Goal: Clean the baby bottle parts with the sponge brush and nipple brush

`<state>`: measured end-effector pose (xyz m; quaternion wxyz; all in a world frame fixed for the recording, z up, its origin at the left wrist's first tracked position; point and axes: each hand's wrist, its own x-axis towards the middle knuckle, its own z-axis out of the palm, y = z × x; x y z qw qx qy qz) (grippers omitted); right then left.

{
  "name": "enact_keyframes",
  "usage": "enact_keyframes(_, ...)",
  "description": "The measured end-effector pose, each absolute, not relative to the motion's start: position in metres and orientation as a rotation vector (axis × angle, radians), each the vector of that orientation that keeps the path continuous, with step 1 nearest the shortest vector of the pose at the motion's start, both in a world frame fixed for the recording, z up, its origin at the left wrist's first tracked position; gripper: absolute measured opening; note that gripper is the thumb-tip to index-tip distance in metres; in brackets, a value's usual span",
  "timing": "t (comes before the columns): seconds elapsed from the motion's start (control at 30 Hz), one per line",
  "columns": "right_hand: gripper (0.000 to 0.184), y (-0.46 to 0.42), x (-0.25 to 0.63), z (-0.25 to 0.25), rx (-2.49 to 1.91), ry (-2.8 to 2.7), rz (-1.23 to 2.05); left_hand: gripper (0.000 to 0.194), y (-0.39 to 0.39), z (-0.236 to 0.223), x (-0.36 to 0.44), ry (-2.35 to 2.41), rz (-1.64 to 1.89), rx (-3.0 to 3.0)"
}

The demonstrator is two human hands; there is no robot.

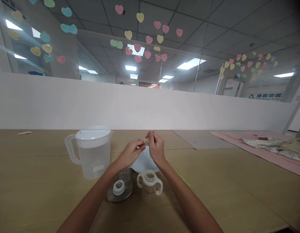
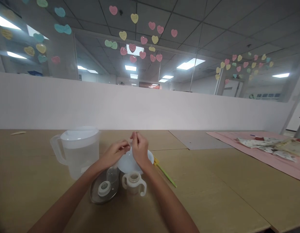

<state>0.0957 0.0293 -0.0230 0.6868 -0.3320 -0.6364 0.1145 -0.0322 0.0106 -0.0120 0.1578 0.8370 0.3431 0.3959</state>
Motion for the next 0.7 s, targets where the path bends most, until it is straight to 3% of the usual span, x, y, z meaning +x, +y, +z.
enact_keyframes(0.33,0.032,0.036,0.101,-0.018,-0.607,-1.464,0.444,0.026,0.018,-0.017,-0.036,0.997,1.252,2.295)
enact_keyframes(0.5,0.039,0.05,0.133,-0.007,-0.691,-1.155,0.394,0.031,0.003,-0.01,-0.026,1.065,1.09,2.347)
enact_keyframes(0.7,0.037,0.054,0.146,-0.001,-0.617,-0.963,0.561,0.032,-0.006,-0.003,-0.017,1.075,1.079,2.392)
